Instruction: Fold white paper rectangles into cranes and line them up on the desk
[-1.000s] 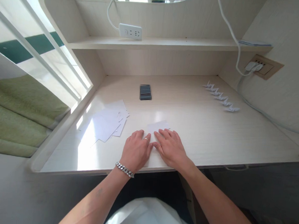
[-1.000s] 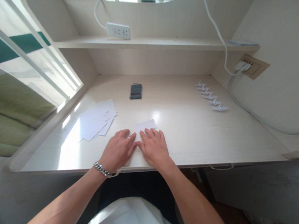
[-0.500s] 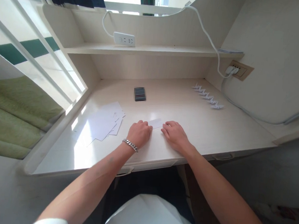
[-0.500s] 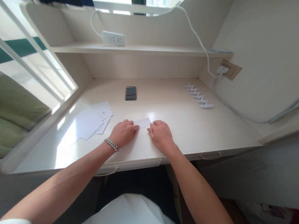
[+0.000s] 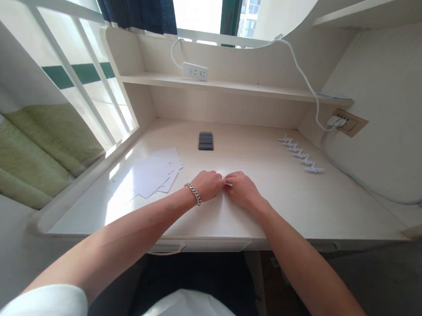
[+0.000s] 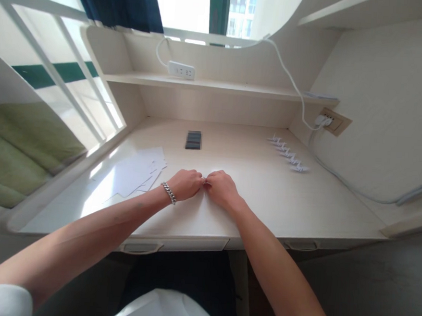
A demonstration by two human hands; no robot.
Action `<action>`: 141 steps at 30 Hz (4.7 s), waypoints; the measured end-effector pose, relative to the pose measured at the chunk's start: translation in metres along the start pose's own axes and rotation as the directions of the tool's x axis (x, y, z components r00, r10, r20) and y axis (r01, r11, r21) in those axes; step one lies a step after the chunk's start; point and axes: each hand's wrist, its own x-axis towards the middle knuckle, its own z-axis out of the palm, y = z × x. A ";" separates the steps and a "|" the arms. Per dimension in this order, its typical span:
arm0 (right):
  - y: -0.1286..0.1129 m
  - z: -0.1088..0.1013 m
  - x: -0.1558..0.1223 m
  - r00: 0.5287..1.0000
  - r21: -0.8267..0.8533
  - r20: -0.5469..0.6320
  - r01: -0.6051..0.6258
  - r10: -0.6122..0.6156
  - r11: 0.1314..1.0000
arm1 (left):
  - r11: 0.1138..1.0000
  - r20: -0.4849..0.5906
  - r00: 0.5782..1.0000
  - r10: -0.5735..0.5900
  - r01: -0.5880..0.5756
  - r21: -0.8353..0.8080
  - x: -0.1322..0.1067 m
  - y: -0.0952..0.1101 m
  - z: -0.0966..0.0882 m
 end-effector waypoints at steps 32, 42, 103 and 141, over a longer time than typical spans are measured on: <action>0.029 -0.017 0.031 0.990 0.635 0.077 -0.139 0.117 0.760 | 0.712 -0.131 0.939 -0.319 0.146 -0.687 -0.009 -0.063 0.002; 0.010 -0.003 0.034 0.993 0.641 0.021 -0.102 0.115 0.761 | 0.638 -0.119 0.940 -0.319 0.120 -0.761 -0.007 -0.055 0.012; 0.010 -0.002 0.035 0.964 0.898 0.180 -0.242 0.194 0.367 | 0.293 -0.019 0.907 -0.420 0.116 -0.949 -0.006 -0.058 0.015; 0.007 -0.002 0.038 0.977 0.980 0.107 -0.134 0.183 0.145 | 0.191 -0.061 0.892 -0.448 0.029 -0.981 -0.007 -0.052 0.008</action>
